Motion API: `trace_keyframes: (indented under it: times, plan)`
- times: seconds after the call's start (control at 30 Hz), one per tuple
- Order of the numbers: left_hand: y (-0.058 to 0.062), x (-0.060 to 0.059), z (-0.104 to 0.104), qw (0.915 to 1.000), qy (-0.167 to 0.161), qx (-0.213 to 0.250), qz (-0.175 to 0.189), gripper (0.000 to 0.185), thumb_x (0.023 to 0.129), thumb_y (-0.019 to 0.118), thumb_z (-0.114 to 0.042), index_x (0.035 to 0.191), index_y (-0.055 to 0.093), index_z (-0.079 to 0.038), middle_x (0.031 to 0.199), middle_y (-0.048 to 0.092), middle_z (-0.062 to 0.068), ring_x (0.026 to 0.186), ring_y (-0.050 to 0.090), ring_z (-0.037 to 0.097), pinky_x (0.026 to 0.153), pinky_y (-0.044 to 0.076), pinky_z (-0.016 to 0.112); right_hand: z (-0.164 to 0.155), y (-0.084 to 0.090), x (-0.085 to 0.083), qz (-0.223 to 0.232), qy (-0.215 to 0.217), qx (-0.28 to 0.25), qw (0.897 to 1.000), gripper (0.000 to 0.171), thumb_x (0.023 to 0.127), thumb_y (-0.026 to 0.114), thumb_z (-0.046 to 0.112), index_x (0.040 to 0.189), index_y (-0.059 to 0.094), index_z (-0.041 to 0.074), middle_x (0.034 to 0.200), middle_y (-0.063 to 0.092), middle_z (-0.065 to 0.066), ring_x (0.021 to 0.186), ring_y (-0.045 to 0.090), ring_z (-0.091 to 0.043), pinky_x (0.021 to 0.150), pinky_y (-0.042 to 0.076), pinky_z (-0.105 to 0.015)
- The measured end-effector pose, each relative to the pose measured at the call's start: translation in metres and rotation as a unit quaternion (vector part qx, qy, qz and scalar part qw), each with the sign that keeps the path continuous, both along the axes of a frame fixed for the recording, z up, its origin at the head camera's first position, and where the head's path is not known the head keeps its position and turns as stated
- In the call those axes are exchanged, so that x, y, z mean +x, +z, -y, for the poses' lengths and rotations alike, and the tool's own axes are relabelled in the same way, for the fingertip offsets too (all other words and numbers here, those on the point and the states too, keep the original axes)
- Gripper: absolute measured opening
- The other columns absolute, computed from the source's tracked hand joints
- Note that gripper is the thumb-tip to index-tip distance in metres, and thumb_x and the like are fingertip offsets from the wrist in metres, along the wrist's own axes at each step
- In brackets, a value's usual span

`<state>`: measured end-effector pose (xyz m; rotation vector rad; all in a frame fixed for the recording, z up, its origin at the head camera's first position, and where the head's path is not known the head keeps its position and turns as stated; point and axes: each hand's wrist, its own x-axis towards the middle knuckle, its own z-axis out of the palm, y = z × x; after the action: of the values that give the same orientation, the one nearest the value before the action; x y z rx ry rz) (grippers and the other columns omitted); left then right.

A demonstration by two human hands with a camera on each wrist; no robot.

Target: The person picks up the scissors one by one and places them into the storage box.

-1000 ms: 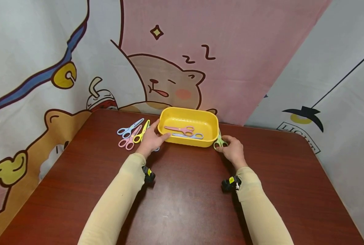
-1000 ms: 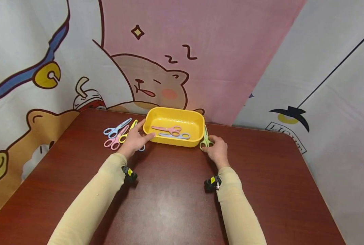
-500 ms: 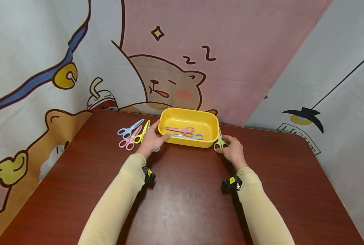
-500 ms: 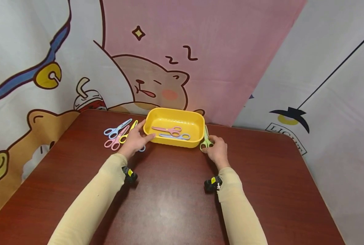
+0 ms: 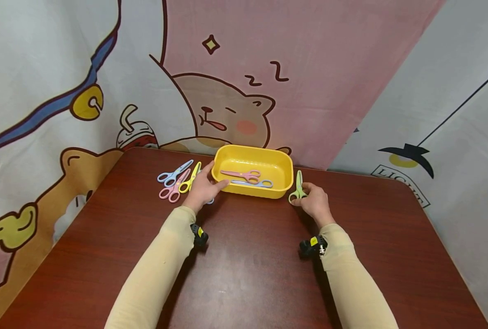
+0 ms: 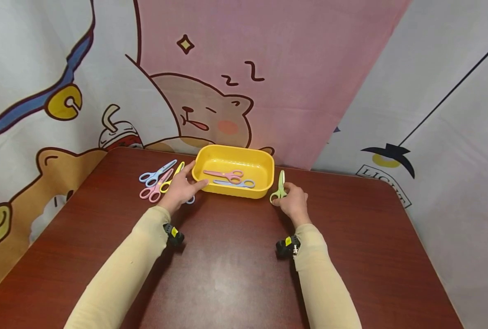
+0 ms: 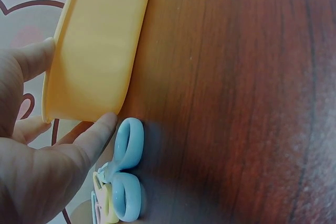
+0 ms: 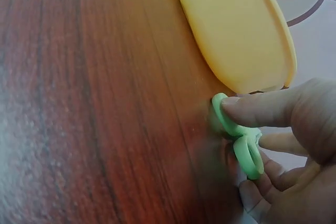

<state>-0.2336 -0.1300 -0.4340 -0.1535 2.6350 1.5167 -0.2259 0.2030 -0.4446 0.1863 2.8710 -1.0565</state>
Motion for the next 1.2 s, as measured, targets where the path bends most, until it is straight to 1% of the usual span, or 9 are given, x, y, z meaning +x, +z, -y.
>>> trace_keyframes:
  times: [0.17,0.37,0.63,0.73,0.83,0.97,1.07,1.13,1.2]
  plan:
    - [-0.0001,-0.0002,0.0009,1.0,-0.002,0.0,-0.001,0.087,0.096,0.074,-0.032,0.165,0.024,-0.013,0.167,0.031,0.015,0.139,0.05,0.033,0.116,0.042,0.045,-0.0016,-0.0011,0.001,0.001,0.004,-0.009,1.0,0.072,0.084,0.082,0.01,0.146,0.05,-0.004,0.131,0.059,-0.03,0.114,0.057,-0.043,0.098,0.049,-0.052]
    - [-0.0021,-0.0013,0.0017,1.0,-0.003,-0.001,-0.004,0.088,0.096,0.075,-0.032,0.165,0.025,-0.013,0.166,0.032,0.015,0.139,0.05,0.033,0.116,0.042,0.044,-0.0025,-0.0008,0.0017,0.001,0.001,-0.021,1.0,0.074,0.082,0.083,0.008,0.146,0.049,-0.005,0.127,0.059,-0.03,0.11,0.057,-0.041,0.096,0.049,-0.051]
    - [-0.0008,0.0001,0.0016,0.9999,-0.003,0.009,0.004,0.088,0.096,0.075,-0.032,0.166,0.023,-0.014,0.167,0.03,0.015,0.139,0.05,0.034,0.116,0.043,0.045,-0.0045,0.0003,0.0027,0.006,-0.01,-0.036,0.999,0.074,0.084,0.082,0.007,0.148,0.048,-0.005,0.136,0.058,-0.032,0.122,0.055,-0.044,0.107,0.045,-0.055]
    - [-0.0011,-0.0005,0.0015,0.9999,-0.002,0.012,0.005,0.088,0.096,0.075,-0.032,0.166,0.024,-0.014,0.167,0.031,0.015,0.139,0.05,0.034,0.116,0.043,0.045,-0.0054,0.0003,0.0027,0.005,-0.016,-0.045,0.999,0.07,0.085,0.081,0.008,0.146,0.049,-0.007,0.136,0.06,-0.03,0.12,0.056,-0.041,0.106,0.046,-0.053]
    - [-0.0014,-0.001,0.0013,0.9999,-0.001,0.015,0.005,0.088,0.096,0.075,-0.032,0.165,0.024,-0.014,0.167,0.032,0.014,0.139,0.05,0.033,0.116,0.043,0.045,-0.0059,0.0004,0.0027,-0.002,-0.026,-0.055,0.998,0.063,0.086,0.08,0.008,0.142,0.054,-0.006,0.127,0.064,-0.025,0.112,0.056,-0.036,0.097,0.048,-0.046]
    - [-0.0015,-0.0009,0.0013,0.9998,0.0,0.017,0.003,0.089,0.095,0.075,-0.032,0.165,0.024,-0.014,0.167,0.032,0.014,0.138,0.05,0.033,0.115,0.044,0.045,-0.0053,0.001,0.0033,-0.019,-0.034,-0.062,0.997,0.053,0.086,0.076,0.005,0.135,0.06,-0.005,0.114,0.066,-0.02,0.1,0.058,-0.031,0.08,0.049,-0.032]
    - [-0.0016,-0.0009,0.0014,0.9998,0.0,0.018,0.003,0.089,0.095,0.075,-0.032,0.165,0.024,-0.014,0.167,0.032,0.015,0.137,0.051,0.033,0.114,0.044,0.045,-0.0054,0.0014,0.0031,-0.027,-0.043,-0.075,0.996,0.05,0.085,0.073,-0.001,0.134,0.061,-0.005,0.108,0.065,-0.018,0.088,0.062,-0.025,0.068,0.052,-0.022]
    - [-0.0015,-0.001,0.0016,0.9998,-0.001,0.019,0.004,0.089,0.095,0.075,-0.032,0.165,0.024,-0.014,0.167,0.031,0.015,0.138,0.051,0.033,0.115,0.044,0.045,-0.0058,0.0017,0.0028,-0.027,-0.05,-0.102,0.993,0.05,0.085,0.07,-0.005,0.134,0.06,-0.006,0.107,0.062,-0.018,0.081,0.065,-0.02,0.063,0.057,-0.02]
    - [-0.0016,-0.0015,0.0017,0.9998,-0.001,0.019,0.004,0.088,0.096,0.075,-0.031,0.165,0.024,-0.014,0.167,0.031,0.015,0.138,0.051,0.034,0.115,0.044,0.045,-0.0067,0.002,0.0023,-0.026,-0.056,-0.131,0.989,0.052,0.085,0.068,-0.009,0.136,0.059,-0.007,0.108,0.059,-0.018,0.077,0.067,-0.018,0.062,0.06,-0.022]
